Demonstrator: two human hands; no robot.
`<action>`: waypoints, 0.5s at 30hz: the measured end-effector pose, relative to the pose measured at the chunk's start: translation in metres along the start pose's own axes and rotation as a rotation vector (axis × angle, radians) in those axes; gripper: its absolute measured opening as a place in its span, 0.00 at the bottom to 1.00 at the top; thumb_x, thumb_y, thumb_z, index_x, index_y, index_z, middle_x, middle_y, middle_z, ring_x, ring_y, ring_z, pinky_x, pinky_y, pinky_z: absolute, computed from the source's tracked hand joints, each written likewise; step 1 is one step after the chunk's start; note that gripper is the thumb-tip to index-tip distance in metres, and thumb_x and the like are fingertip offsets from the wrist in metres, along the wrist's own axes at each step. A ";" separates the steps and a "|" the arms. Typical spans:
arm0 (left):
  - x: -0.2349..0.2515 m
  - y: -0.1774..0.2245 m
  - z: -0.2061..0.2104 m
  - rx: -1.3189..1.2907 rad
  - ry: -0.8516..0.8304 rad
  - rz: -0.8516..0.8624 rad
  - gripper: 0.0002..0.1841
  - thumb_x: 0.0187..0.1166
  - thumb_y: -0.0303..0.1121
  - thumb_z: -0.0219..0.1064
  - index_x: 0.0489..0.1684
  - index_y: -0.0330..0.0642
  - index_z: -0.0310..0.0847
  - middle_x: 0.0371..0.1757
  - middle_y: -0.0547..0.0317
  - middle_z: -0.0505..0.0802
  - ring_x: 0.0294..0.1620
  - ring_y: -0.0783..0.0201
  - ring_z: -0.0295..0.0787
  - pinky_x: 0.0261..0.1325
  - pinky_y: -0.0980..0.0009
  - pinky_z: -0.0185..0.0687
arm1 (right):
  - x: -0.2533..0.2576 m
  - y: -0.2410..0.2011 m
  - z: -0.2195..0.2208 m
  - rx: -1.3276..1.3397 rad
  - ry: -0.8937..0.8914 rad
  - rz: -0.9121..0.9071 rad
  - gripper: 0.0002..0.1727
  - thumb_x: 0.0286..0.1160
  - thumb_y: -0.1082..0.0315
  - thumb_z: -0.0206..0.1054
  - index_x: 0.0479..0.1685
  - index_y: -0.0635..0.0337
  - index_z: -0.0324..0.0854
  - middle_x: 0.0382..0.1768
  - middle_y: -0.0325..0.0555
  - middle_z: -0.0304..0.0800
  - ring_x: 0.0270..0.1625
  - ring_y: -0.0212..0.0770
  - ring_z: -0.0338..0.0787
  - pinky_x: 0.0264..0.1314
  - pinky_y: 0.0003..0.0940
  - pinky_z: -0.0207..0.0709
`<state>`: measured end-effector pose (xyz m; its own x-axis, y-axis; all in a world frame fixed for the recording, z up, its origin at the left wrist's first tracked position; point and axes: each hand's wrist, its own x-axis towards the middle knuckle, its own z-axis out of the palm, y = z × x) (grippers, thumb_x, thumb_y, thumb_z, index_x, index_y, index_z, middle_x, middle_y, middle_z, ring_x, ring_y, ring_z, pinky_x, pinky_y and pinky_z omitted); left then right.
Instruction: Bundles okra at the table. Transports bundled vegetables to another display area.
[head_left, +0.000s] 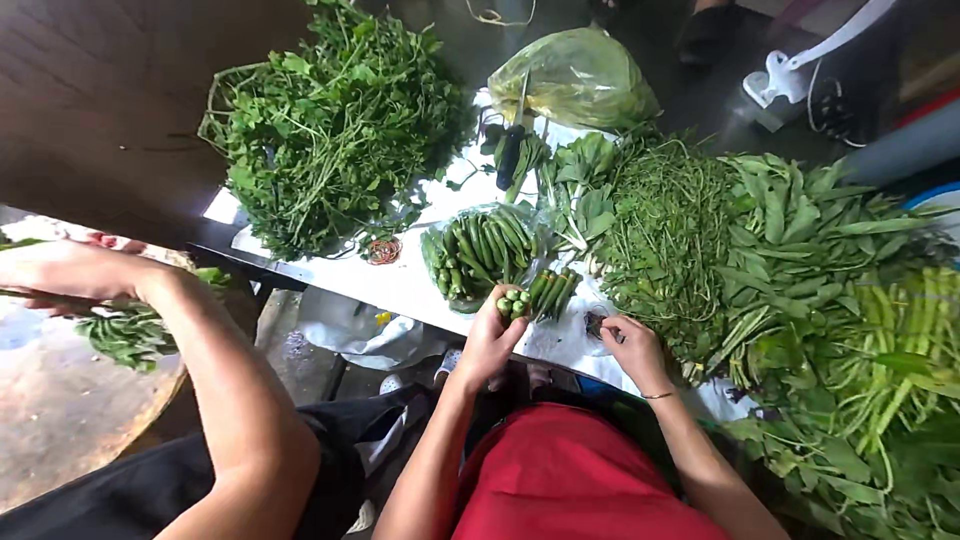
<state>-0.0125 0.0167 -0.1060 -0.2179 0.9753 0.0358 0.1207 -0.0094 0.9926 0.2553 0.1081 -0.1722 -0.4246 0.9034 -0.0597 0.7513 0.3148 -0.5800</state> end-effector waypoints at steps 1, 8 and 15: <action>-0.001 0.001 0.001 0.034 -0.004 0.007 0.16 0.77 0.26 0.61 0.63 0.33 0.75 0.44 0.59 0.91 0.43 0.72 0.88 0.51 0.71 0.86 | -0.001 -0.001 -0.003 0.015 -0.017 0.017 0.10 0.78 0.69 0.67 0.47 0.66 0.91 0.50 0.57 0.95 0.54 0.54 0.94 0.62 0.52 0.84; -0.001 0.007 -0.003 0.014 0.014 0.035 0.16 0.78 0.24 0.61 0.62 0.30 0.74 0.45 0.59 0.91 0.44 0.72 0.89 0.49 0.73 0.87 | 0.001 -0.001 -0.008 0.038 0.001 -0.012 0.10 0.74 0.71 0.67 0.43 0.68 0.91 0.46 0.60 0.95 0.54 0.59 0.93 0.64 0.55 0.82; -0.005 0.001 -0.010 -0.632 0.187 -0.194 0.14 0.78 0.22 0.57 0.60 0.34 0.70 0.44 0.55 0.92 0.45 0.59 0.92 0.56 0.59 0.89 | 0.010 -0.023 -0.020 0.793 0.165 0.123 0.13 0.77 0.76 0.57 0.57 0.71 0.77 0.37 0.44 0.90 0.39 0.34 0.93 0.48 0.32 0.90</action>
<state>-0.0210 0.0094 -0.1036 -0.3493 0.9182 -0.1867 -0.5131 -0.0207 0.8581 0.2436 0.1161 -0.1436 -0.2360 0.9688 -0.0752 0.1809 -0.0322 -0.9830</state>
